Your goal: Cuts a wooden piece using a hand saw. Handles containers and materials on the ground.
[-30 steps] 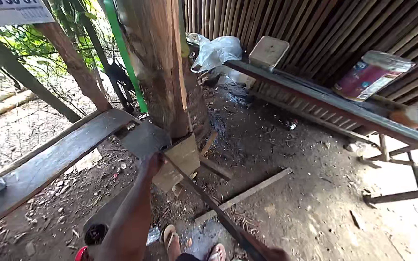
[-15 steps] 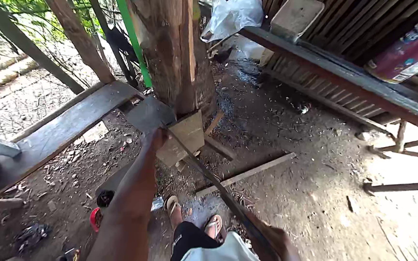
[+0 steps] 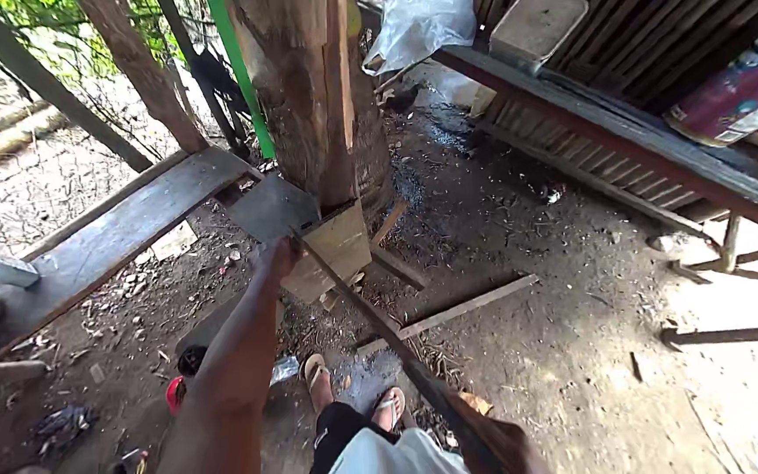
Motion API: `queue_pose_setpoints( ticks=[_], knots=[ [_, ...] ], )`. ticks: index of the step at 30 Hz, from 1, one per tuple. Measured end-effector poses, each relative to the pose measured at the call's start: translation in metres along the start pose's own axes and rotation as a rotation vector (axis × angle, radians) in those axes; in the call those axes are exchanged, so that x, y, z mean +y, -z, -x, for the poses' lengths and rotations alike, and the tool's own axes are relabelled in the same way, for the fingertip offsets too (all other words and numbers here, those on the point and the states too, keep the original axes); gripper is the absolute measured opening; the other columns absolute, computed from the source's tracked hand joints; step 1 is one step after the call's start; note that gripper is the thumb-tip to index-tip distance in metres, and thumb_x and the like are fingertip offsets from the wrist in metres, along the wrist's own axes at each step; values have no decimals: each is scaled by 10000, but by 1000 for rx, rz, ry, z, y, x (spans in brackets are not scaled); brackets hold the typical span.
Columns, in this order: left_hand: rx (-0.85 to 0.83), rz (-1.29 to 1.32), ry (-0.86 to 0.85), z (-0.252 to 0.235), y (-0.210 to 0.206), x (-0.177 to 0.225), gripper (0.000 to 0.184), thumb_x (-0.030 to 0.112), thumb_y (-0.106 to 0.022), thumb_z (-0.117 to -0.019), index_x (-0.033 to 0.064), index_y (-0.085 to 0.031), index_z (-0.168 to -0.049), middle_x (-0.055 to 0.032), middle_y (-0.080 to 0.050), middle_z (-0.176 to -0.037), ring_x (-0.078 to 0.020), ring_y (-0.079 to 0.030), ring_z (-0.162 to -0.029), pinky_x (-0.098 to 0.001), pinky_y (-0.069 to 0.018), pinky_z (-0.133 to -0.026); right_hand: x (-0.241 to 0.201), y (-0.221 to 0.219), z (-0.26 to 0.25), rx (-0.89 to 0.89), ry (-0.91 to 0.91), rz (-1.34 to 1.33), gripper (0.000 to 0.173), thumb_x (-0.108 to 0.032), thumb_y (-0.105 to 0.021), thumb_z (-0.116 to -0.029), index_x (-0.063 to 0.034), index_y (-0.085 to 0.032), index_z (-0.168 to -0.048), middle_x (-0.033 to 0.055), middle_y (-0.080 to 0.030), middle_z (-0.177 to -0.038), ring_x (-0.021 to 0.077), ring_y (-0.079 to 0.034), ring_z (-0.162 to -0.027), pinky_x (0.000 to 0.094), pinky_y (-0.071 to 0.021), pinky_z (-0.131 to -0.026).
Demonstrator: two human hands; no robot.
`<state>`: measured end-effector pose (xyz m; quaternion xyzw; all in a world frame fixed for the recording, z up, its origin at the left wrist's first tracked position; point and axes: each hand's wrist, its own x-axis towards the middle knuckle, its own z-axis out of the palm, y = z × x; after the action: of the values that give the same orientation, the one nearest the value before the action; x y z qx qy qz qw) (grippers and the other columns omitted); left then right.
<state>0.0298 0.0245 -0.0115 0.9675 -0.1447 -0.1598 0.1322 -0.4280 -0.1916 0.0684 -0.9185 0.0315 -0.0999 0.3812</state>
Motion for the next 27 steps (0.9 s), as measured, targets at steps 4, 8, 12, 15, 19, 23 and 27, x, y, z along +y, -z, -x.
queue_pose_setpoints(
  ticks=[4, 8, 12, 15, 19, 23, 27],
  knots=[
    [-6, 35, -15, 6, 7, 16, 360, 378, -708, -959, 44, -715, -1096, -236, -722, -1071, -455, -677, -1080, -705, -504, -930, 6, -12, -41, 11, 35, 55, 504, -256, -611, -958, -157, -603, -1452, 60, -755, -875, 162, -701, -641, 400, -602, -572],
    [59, 142, -26, 9, -5, 12, 292, 358, -730, -940, 105, -741, -1085, -192, -732, -1053, -421, -690, -1033, -705, -513, -889, -3, -79, -178, -75, 30, 14, 587, -203, -624, -924, -165, -553, -1506, 95, -766, -945, 258, -731, -749, 524, -601, -673],
    [14, 90, -53, 6, -2, 10, 285, 359, -717, -951, 113, -742, -1092, -192, -730, -1089, -424, -680, -1073, -707, -503, -906, 3, -55, -123, -61, 15, 22, 580, -230, -635, -942, -175, -544, -1512, 83, -767, -1017, 232, -740, -778, 502, -620, -686],
    [-47, 6, -39, -1, 4, 13, 373, 400, -701, -961, 68, -718, -1130, -217, -716, -1135, -442, -664, -1129, -701, -500, -946, 1, -6, -27, 12, 38, 64, 501, -266, -603, -978, -150, -592, -1465, 67, -770, -946, 151, -720, -689, 384, -619, -612],
    [2, 16, -11, 8, 2, 24, 398, 422, -711, -953, 85, -706, -1166, -216, -716, -1135, -445, -667, -1115, -709, -497, -927, 4, -14, -54, 30, 67, 104, 514, -261, -591, -955, -159, -598, -1459, 49, -754, -864, 148, -692, -622, 393, -597, -551],
    [45, 43, 10, -1, 1, 19, 363, 425, -747, -916, 119, -729, -1112, -189, -730, -1071, -427, -682, -1054, -706, -507, -883, -4, -72, -185, -65, 29, 62, 603, -212, -629, -917, -183, -546, -1513, 91, -759, -891, 258, -724, -717, 515, -597, -656],
    [0, 36, -43, -8, 4, 15, 387, 420, -747, -922, 82, -729, -1111, -207, -722, -1114, -433, -665, -1121, -706, -494, -948, 10, -35, -116, -55, 27, 45, 565, -240, -627, -947, -181, -554, -1504, 74, -754, -869, 214, -714, -680, 478, -606, -627]
  ],
)
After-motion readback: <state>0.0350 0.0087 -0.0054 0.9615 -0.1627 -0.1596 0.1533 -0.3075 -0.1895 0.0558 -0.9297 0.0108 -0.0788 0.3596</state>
